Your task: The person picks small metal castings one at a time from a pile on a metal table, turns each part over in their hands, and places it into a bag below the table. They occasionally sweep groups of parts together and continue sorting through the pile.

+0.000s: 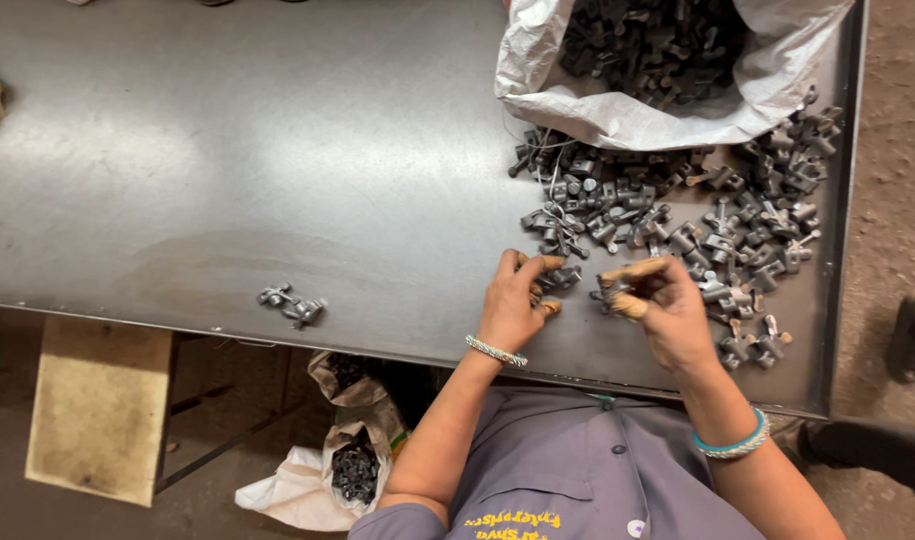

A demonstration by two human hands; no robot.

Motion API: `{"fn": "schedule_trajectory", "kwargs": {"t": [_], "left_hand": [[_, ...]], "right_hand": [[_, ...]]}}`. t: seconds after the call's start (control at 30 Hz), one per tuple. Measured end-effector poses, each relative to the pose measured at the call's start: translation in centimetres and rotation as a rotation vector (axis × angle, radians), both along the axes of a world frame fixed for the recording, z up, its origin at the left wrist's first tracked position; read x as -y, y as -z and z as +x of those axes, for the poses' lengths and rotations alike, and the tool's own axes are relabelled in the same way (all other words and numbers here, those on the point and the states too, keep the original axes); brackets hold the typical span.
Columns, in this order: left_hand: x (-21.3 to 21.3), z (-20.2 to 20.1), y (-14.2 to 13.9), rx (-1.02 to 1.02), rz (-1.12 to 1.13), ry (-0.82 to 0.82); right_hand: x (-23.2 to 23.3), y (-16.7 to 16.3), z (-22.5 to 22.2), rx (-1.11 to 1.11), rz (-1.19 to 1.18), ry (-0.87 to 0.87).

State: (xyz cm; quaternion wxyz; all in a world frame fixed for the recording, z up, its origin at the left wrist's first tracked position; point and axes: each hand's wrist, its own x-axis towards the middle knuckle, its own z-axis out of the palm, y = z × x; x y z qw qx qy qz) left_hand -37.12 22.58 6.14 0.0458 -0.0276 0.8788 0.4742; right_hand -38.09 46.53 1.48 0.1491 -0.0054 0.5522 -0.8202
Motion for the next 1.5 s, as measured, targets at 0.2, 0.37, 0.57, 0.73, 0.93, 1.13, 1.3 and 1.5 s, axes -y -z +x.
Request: {"fn": "schedule_trajectory", "kwargs": {"t": [0.2,0.37,0.57,0.73,0.93,1.13,1.3,1.5], "left_hand": [[-2.0,0.9,0.0,-0.143,0.148,0.022],[-3.4,1.2,0.2,-0.2,0.227,0.037],[-4.1,1.3,2.9,0.067,0.606,-0.018],[-4.0,2.3,5.4,0.145,0.792,-0.006],[-1.0,3.5,5.5,0.281,0.907,-0.033],[10.2,7.1,0.3,0.295,0.515,-0.203],[19.8,13.8,-2.9,0.564,0.147,-0.458],[27.4,19.7,2.7,0.717,-0.437,-0.93]], "right_hand": [[-3.6,3.1,0.5,0.394,-0.495,0.095],[-3.4,5.0,0.9,0.451,-0.589,0.109],[-2.7,4.7,1.3,0.479,-0.478,0.176],[-1.4,3.6,2.5,0.266,-0.203,0.238],[0.9,-1.1,4.5,-0.09,0.557,0.031],[1.9,-5.3,2.4,-0.697,1.228,0.025],[2.2,-3.7,1.1,-0.749,1.324,-0.029],[1.8,-2.5,1.4,-0.506,1.293,-0.006]]}}
